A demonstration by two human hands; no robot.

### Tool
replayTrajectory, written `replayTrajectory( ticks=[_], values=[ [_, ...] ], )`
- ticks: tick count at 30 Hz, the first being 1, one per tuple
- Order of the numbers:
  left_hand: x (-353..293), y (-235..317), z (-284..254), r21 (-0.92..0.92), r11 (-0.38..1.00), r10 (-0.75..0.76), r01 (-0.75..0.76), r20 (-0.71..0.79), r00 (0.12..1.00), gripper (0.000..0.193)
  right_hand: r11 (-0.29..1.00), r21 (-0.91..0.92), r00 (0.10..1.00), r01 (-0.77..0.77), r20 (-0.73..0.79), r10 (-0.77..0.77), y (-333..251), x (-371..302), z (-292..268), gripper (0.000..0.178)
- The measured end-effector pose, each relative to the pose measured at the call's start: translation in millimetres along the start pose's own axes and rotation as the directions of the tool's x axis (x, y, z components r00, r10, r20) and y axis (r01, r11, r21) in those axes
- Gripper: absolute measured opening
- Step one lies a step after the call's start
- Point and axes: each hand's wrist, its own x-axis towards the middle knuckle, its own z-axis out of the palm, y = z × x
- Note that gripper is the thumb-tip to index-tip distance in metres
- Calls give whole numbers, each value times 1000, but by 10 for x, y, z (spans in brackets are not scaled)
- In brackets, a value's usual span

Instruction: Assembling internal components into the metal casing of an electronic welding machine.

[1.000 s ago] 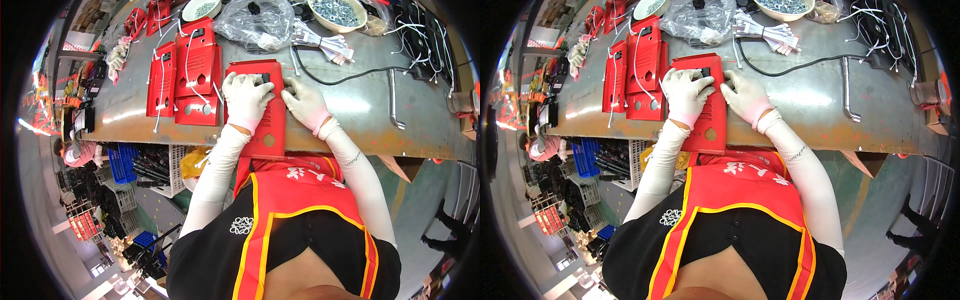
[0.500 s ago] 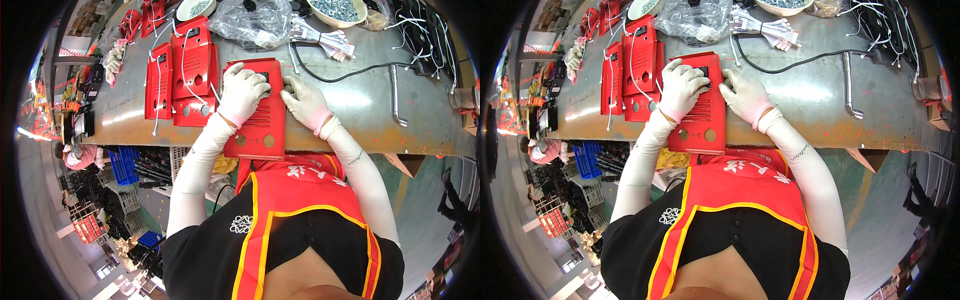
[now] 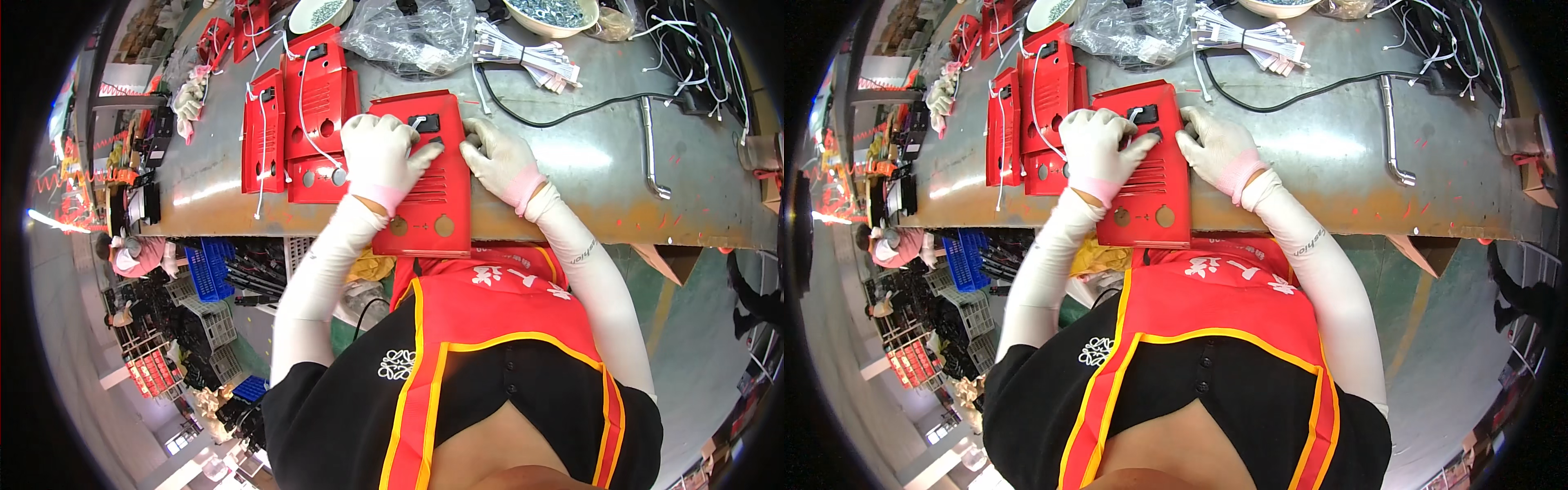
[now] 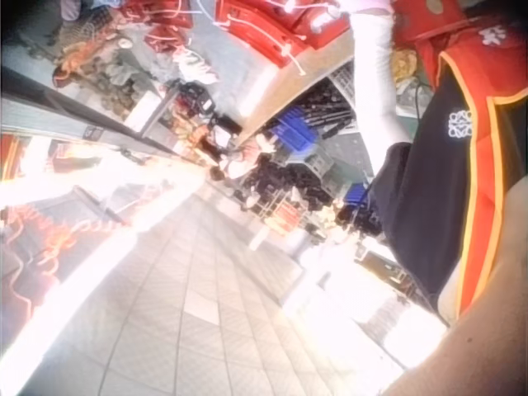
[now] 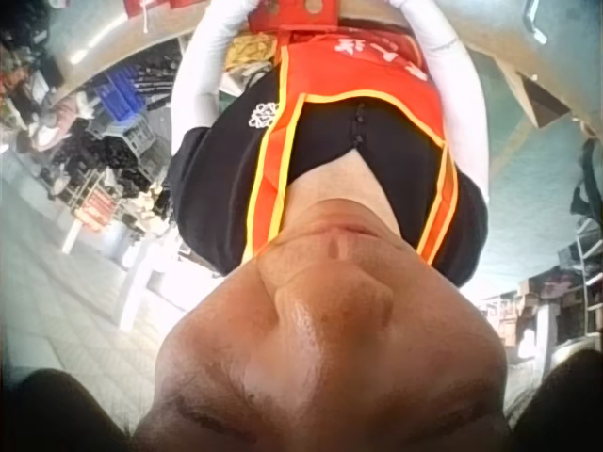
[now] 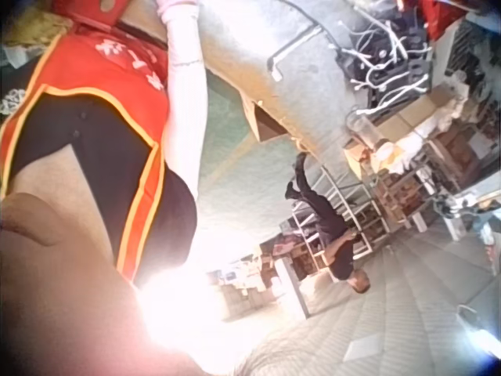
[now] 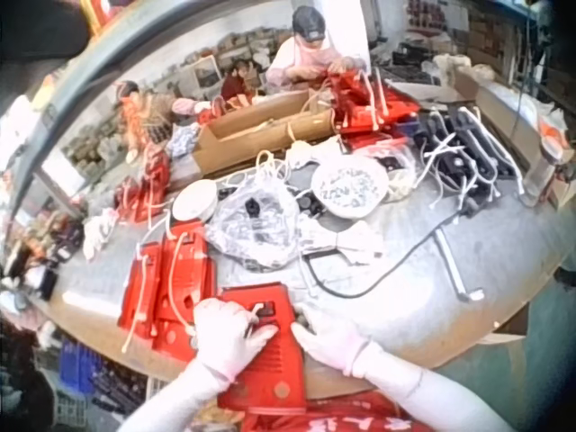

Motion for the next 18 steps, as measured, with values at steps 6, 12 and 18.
replayTrajectory(
  ticks=[6,12,18],
  values=[
    [-2,355,100,85,956,-281,281,-8,960,31,998,-45,998,49,-46,-51,55,3,50,29],
    [-38,373,182,88,948,-303,307,-50,952,27,1000,-9,1000,14,-19,-14,22,21,32,28],
    [-12,406,82,66,952,-297,300,-61,953,26,998,70,999,1,-53,3,33,0,29,31]
  ],
)
